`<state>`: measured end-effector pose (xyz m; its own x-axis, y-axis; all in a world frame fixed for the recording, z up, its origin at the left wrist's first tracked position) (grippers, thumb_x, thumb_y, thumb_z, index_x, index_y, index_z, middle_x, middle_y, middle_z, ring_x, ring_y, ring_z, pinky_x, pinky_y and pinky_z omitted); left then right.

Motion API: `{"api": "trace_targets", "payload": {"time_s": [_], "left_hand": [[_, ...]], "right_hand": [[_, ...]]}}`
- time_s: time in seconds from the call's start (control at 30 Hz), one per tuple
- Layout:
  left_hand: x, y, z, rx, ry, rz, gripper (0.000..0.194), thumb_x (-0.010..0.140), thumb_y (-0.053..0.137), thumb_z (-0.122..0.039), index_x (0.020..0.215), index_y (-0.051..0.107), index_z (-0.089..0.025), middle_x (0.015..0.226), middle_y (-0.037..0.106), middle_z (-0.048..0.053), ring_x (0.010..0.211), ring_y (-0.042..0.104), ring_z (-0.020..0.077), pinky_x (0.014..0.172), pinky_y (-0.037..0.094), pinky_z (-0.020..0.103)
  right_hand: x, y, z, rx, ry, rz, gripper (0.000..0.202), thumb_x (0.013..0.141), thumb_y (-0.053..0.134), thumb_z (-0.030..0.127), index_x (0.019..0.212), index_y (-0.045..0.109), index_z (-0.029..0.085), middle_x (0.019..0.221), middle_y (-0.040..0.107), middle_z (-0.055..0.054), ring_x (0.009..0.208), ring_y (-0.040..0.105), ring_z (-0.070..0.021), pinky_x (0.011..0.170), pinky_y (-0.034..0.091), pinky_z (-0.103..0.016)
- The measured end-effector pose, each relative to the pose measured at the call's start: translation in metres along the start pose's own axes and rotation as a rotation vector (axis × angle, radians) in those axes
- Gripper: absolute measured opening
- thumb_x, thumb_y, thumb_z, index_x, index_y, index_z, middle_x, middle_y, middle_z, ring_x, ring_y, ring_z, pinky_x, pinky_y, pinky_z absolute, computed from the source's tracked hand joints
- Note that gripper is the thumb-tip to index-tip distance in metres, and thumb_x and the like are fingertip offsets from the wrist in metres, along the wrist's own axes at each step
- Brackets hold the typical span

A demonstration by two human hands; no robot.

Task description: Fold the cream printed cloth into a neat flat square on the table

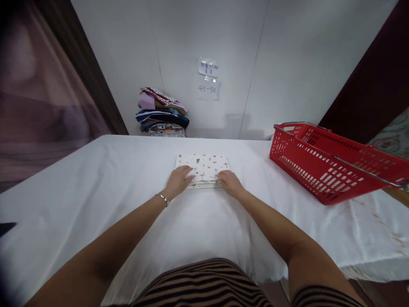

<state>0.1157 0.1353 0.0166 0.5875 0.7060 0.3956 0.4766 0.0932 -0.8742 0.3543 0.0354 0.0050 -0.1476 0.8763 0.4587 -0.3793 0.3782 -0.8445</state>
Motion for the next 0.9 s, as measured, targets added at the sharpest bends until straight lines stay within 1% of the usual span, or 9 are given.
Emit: {"api": "trace_targets", "payload": {"time_s": [0.03, 0.07, 0.13, 0.27, 0.4, 0.53, 0.63, 0.77, 0.9], "left_hand": [[-0.003, 0.003, -0.006, -0.01, 0.091, 0.027, 0.028, 0.09, 0.047, -0.034, 0.112, 0.061, -0.023, 0.121, 0.058, 0.008, 0.113, 0.05, 0.0236, 0.096, 0.038, 0.039], [-0.006, 0.007, -0.011, -0.018, 0.157, 0.055, 0.025, 0.09, 0.048, -0.032, 0.107, 0.064, -0.023, 0.115, 0.06, 0.007, 0.109, 0.052, 0.0225, 0.094, 0.039, 0.039], [-0.01, 0.012, -0.016, -0.02, 0.211, 0.094, 0.022, 0.09, 0.047, -0.029, 0.098, 0.067, -0.023, 0.106, 0.062, 0.006, 0.101, 0.053, 0.0207, 0.088, 0.041, 0.037], [-0.009, 0.017, -0.016, -0.04, 0.183, 0.134, 0.027, 0.093, 0.042, -0.03, 0.092, 0.068, -0.023, 0.097, 0.062, 0.005, 0.092, 0.053, 0.0182, 0.081, 0.042, 0.033], [-0.006, 0.018, -0.016, -0.06, 0.159, 0.166, 0.031, 0.094, 0.038, -0.031, 0.09, 0.068, -0.024, 0.093, 0.063, 0.005, 0.09, 0.053, 0.0179, 0.078, 0.042, 0.032], [-0.005, 0.016, -0.02, 0.042, 0.192, 0.217, 0.028, 0.094, 0.04, -0.029, 0.09, 0.067, -0.023, 0.095, 0.062, 0.005, 0.091, 0.053, 0.0189, 0.078, 0.04, 0.032], [-0.003, 0.014, -0.025, 0.115, 0.183, 0.25, 0.027, 0.093, 0.041, -0.028, 0.089, 0.066, -0.021, 0.095, 0.062, 0.007, 0.093, 0.053, 0.02, 0.078, 0.04, 0.032], [-0.001, 0.012, -0.029, 0.138, 0.147, 0.265, 0.03, 0.094, 0.038, -0.026, 0.087, 0.066, -0.019, 0.091, 0.062, 0.007, 0.091, 0.054, 0.0199, 0.077, 0.04, 0.032], [-0.003, 0.016, -0.026, 0.147, 0.165, 0.208, 0.028, 0.094, 0.037, -0.023, 0.089, 0.064, -0.018, 0.091, 0.061, 0.008, 0.091, 0.053, 0.0202, 0.076, 0.04, 0.033]], "right_hand": [[-0.001, 0.004, 0.004, -0.006, -0.055, 0.01, 0.025, 0.09, 0.045, 0.022, 0.102, 0.068, 0.02, 0.109, 0.066, -0.009, 0.103, 0.057, -0.0211, 0.091, 0.042, -0.035], [-0.001, 0.007, 0.006, -0.025, -0.077, 0.019, 0.025, 0.091, 0.045, 0.022, 0.101, 0.068, 0.02, 0.109, 0.066, -0.009, 0.101, 0.057, -0.0213, 0.09, 0.042, -0.035], [0.0, 0.012, 0.006, -0.078, -0.072, 0.05, 0.025, 0.091, 0.046, 0.022, 0.101, 0.069, 0.019, 0.108, 0.066, -0.01, 0.099, 0.057, -0.0218, 0.088, 0.042, -0.035], [0.004, 0.015, 0.001, -0.143, -0.044, 0.131, 0.025, 0.092, 0.046, 0.021, 0.101, 0.069, 0.019, 0.105, 0.066, -0.01, 0.096, 0.056, -0.0218, 0.085, 0.04, -0.034], [0.008, 0.015, 0.002, -0.151, -0.058, 0.179, 0.027, 0.093, 0.044, 0.019, 0.099, 0.069, 0.019, 0.104, 0.066, -0.009, 0.095, 0.055, -0.0206, 0.083, 0.039, -0.032], [0.01, 0.015, 0.006, -0.192, -0.054, 0.251, 0.027, 0.093, 0.043, 0.02, 0.1, 0.069, 0.019, 0.106, 0.066, -0.008, 0.096, 0.054, -0.0203, 0.083, 0.036, -0.031], [0.013, 0.013, 0.008, -0.239, -0.046, 0.29, 0.025, 0.093, 0.044, 0.019, 0.098, 0.069, 0.018, 0.106, 0.065, -0.008, 0.097, 0.053, -0.0207, 0.082, 0.035, -0.031], [0.014, 0.011, 0.009, -0.256, -0.038, 0.284, 0.023, 0.092, 0.045, 0.016, 0.096, 0.068, 0.015, 0.1, 0.065, -0.009, 0.092, 0.053, -0.0206, 0.08, 0.035, -0.031], [0.011, 0.013, 0.006, -0.23, -0.035, 0.246, 0.023, 0.09, 0.044, 0.012, 0.097, 0.066, 0.016, 0.101, 0.064, -0.009, 0.093, 0.052, -0.0205, 0.083, 0.035, -0.031]]}}
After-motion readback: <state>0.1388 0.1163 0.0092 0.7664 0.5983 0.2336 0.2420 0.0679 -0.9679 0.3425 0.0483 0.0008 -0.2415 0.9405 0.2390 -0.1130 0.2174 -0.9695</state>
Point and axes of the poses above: each hand's wrist, its own x-axis towards the middle knuckle, its own y-axis out of the palm, z = x × y, the point moved 2 cm from there along x, towards the middle knuckle
